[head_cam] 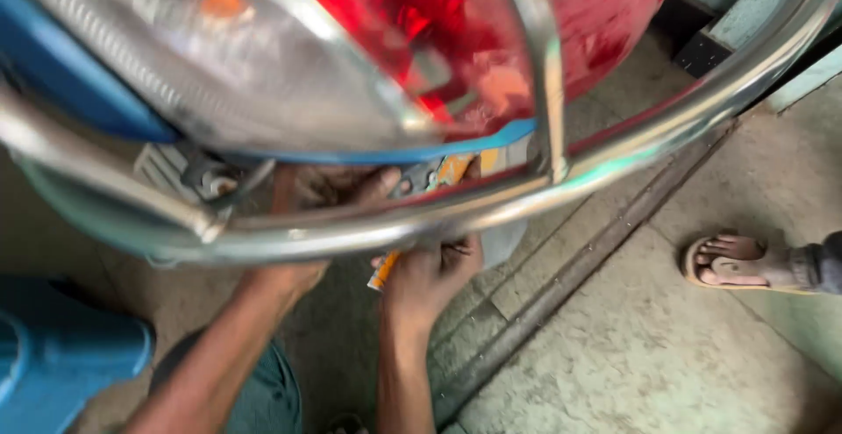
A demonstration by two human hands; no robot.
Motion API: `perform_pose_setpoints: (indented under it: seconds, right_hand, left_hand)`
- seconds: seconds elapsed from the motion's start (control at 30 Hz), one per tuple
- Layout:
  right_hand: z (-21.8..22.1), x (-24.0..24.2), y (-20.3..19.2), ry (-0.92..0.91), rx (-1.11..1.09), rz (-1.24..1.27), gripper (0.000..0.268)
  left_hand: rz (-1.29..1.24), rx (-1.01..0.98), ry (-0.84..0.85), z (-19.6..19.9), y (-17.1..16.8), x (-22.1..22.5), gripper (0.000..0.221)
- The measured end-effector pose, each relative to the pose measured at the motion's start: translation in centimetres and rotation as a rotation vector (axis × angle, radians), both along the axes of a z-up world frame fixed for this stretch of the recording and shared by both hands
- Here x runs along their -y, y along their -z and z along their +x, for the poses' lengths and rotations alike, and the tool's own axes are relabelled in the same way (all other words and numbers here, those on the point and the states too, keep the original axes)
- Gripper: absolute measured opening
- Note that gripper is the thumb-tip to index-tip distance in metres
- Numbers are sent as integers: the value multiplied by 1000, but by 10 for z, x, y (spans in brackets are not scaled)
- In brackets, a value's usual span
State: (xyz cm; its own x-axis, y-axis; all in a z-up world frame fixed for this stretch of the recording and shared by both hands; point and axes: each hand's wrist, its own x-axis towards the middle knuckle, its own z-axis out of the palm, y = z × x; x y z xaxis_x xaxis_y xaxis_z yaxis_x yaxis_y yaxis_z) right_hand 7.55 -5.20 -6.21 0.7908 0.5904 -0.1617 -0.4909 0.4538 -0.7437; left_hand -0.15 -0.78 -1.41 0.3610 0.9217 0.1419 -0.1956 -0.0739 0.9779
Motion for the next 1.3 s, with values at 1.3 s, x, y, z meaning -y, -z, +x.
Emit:
perform_pose_setpoints:
  seconds: [1.3]
  right_hand:
    - [-60, -3, 12, 417, 1164, -367, 23]
  left_hand:
    - [603, -194, -204, -53, 23, -22, 45]
